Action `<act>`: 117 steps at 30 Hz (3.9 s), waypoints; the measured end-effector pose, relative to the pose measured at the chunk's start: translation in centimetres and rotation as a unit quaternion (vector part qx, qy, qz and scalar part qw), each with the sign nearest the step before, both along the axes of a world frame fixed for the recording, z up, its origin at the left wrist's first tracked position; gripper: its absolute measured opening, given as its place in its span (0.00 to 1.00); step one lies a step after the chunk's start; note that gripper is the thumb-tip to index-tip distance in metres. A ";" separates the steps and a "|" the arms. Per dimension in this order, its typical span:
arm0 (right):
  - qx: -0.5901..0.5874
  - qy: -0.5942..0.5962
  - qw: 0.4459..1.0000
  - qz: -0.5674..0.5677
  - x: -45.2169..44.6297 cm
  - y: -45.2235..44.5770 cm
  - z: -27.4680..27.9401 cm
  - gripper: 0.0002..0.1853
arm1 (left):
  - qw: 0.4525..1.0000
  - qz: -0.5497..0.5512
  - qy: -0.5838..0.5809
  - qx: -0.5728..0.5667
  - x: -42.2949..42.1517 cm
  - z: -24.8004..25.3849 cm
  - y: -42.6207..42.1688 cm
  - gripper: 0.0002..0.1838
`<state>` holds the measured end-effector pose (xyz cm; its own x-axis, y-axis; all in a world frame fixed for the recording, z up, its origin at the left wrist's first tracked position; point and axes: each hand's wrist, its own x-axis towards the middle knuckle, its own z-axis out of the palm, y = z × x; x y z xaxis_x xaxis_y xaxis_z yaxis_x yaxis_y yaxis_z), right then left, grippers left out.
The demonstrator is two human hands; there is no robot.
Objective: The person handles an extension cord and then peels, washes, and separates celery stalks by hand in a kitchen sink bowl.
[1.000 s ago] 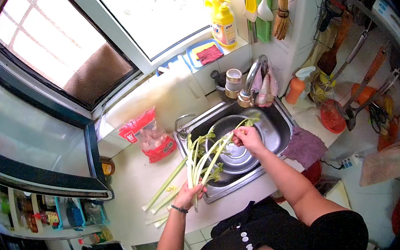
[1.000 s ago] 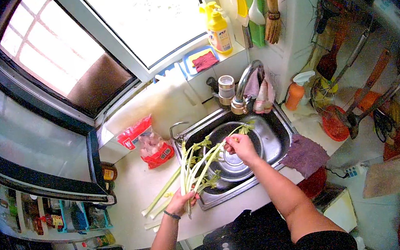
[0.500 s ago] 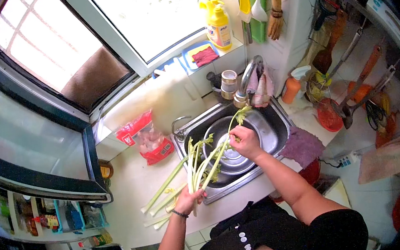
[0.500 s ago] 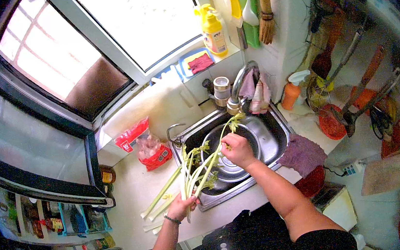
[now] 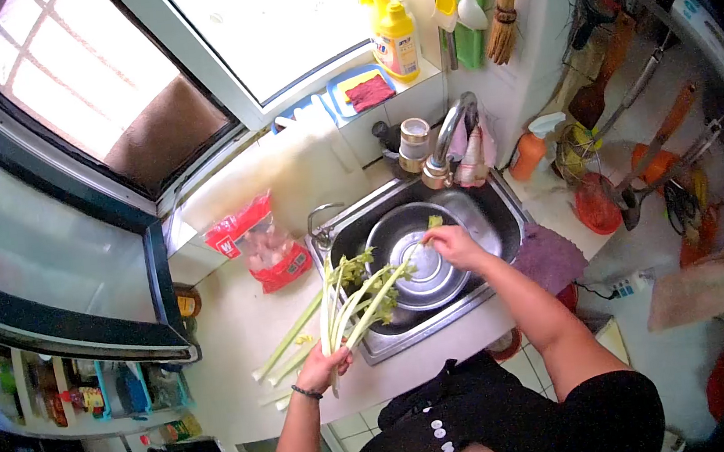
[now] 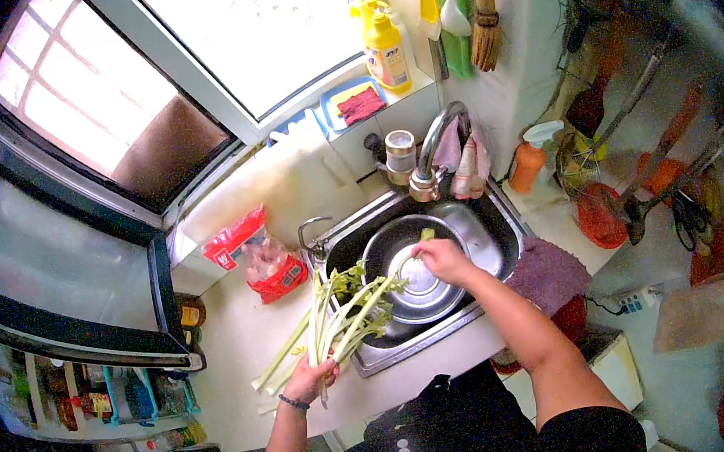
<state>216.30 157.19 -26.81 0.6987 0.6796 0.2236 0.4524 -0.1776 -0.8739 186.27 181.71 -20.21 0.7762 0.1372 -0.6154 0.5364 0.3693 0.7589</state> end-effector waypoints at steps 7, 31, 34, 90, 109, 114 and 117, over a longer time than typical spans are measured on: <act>-0.056 -0.038 0.996 -0.059 0.1 0.9 -1.7 0.24 | 1.000 -0.003 0.014 0.020 0.0 0.6 1.3 0.14; -0.065 0.257 0.886 -0.381 3.4 -1.5 -11.5 0.11 | 0.995 -0.084 0.003 0.043 0.2 0.9 1.4 0.16; 0.015 0.219 0.943 -0.249 2.7 -0.1 -6.1 0.11 | 0.992 -0.127 0.009 0.005 0.2 1.0 1.3 0.18; -0.080 -0.042 0.995 0.037 2.4 5.0 3.3 0.09 | 0.834 -0.180 -0.131 0.505 1.1 1.6 0.1 0.14; -0.043 0.067 0.992 0.101 0.2 4.6 7.2 0.09 | 0.986 -0.056 -0.040 0.153 -0.1 -0.9 0.5 0.10; -0.163 -0.028 0.962 0.219 -0.7 4.4 4.4 0.11 | 0.966 -0.080 -0.037 0.242 0.1 -1.2 0.5 0.08; -0.148 -0.022 0.955 0.258 -1.4 4.4 5.7 0.14 | 0.949 -0.107 -0.074 0.288 0.5 -0.6 0.4 0.09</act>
<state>214.87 161.59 -21.10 0.2492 0.9684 -0.0103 0.5811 -0.1580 -0.7984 186.79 182.12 -20.86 0.8961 0.2465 -0.3690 0.4247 -0.2350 0.8743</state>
